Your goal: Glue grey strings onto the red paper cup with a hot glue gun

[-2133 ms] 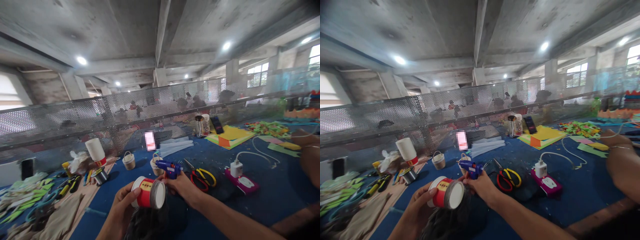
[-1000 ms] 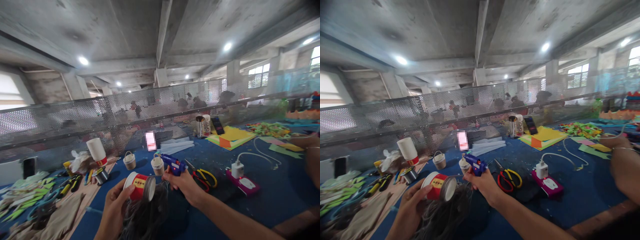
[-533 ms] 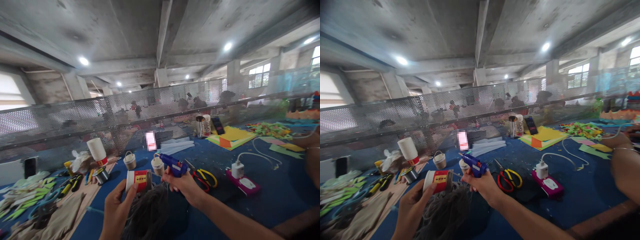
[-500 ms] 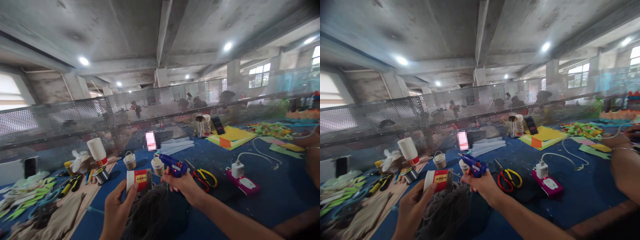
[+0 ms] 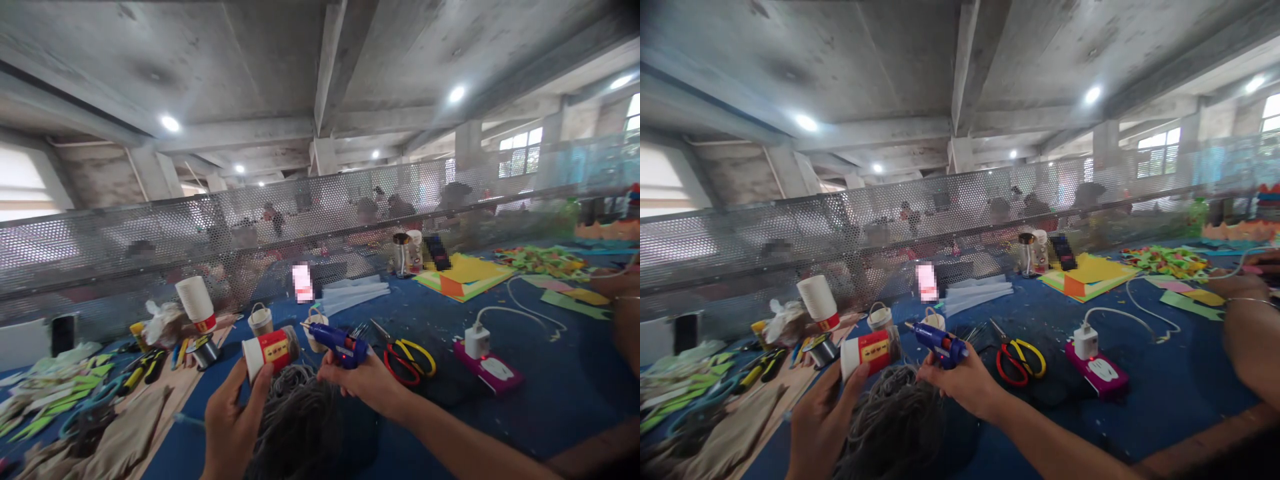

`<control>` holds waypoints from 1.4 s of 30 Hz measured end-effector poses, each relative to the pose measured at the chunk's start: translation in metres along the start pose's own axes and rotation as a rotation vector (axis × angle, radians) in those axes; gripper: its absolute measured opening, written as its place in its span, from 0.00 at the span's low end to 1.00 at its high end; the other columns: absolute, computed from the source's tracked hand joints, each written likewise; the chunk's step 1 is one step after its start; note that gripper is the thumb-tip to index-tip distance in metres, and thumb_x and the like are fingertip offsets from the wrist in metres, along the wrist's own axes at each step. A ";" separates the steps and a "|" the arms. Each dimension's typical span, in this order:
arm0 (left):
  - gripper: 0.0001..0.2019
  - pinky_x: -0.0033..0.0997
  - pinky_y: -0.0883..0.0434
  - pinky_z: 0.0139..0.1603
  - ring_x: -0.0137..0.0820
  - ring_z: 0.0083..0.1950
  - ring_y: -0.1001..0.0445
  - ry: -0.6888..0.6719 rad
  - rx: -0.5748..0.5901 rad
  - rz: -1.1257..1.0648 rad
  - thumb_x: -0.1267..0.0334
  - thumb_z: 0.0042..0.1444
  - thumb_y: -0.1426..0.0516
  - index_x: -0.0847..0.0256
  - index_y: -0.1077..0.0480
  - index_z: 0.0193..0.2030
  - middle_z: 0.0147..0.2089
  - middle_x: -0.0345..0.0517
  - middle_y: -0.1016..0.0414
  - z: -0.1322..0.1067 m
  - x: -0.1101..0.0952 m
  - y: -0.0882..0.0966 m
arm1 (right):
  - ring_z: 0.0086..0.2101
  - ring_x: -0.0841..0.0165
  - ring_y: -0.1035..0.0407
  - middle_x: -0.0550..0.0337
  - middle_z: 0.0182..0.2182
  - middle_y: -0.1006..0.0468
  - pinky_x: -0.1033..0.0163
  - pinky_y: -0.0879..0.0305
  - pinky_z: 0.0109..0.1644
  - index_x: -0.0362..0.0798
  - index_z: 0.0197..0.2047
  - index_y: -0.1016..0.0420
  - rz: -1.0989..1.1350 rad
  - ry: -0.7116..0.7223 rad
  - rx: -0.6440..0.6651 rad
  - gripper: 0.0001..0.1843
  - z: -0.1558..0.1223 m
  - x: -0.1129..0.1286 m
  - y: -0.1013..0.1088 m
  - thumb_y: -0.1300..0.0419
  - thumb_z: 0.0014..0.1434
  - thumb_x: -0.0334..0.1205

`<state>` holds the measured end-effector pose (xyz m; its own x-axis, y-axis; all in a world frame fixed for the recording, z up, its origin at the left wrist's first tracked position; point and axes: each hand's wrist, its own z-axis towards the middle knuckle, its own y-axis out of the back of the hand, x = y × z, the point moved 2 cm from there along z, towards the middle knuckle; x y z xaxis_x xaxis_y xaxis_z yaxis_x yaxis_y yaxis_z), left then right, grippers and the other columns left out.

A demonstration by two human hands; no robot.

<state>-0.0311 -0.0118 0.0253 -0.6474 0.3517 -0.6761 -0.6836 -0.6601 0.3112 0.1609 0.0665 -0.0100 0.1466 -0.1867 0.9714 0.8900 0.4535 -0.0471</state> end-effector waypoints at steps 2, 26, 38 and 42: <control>0.17 0.28 0.30 0.44 0.40 0.40 0.23 -0.004 -0.003 0.011 0.55 0.55 0.40 0.62 0.22 0.47 0.40 0.45 0.18 0.000 0.001 0.000 | 0.19 0.77 0.42 0.66 0.24 0.28 0.70 0.44 0.21 0.46 0.29 0.27 -0.009 0.005 -0.009 0.10 -0.001 0.001 0.001 0.33 0.51 0.43; 0.19 0.28 0.30 0.42 0.39 0.40 0.23 -0.030 -0.002 0.141 0.52 0.58 0.43 0.61 0.24 0.49 0.41 0.45 0.18 0.003 0.018 0.001 | 0.21 0.76 0.41 0.65 0.24 0.27 0.69 0.47 0.23 0.46 0.35 0.26 0.021 0.018 0.111 0.20 -0.018 0.001 -0.008 0.31 0.50 0.53; 0.18 0.26 0.31 0.40 0.39 0.40 0.24 0.065 -0.001 0.144 0.48 0.57 0.43 0.61 0.24 0.43 0.38 0.41 0.19 0.006 0.017 0.002 | 0.21 0.76 0.42 0.66 0.23 0.29 0.69 0.47 0.23 0.46 0.34 0.26 -0.017 0.014 0.089 0.16 -0.016 -0.011 -0.008 0.32 0.51 0.50; 0.17 0.25 0.32 0.35 0.36 0.35 0.25 0.085 -0.008 0.141 0.48 0.56 0.43 0.61 0.24 0.38 0.35 0.41 0.19 0.006 0.013 0.002 | 0.22 0.75 0.43 0.66 0.21 0.33 0.69 0.48 0.23 0.45 0.31 0.28 -0.062 0.053 0.133 0.17 -0.017 -0.007 -0.008 0.35 0.55 0.52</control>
<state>-0.0428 -0.0043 0.0217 -0.7056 0.1980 -0.6804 -0.5852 -0.7042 0.4020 0.1597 0.0492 -0.0208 0.1192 -0.2619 0.9577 0.8333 0.5508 0.0469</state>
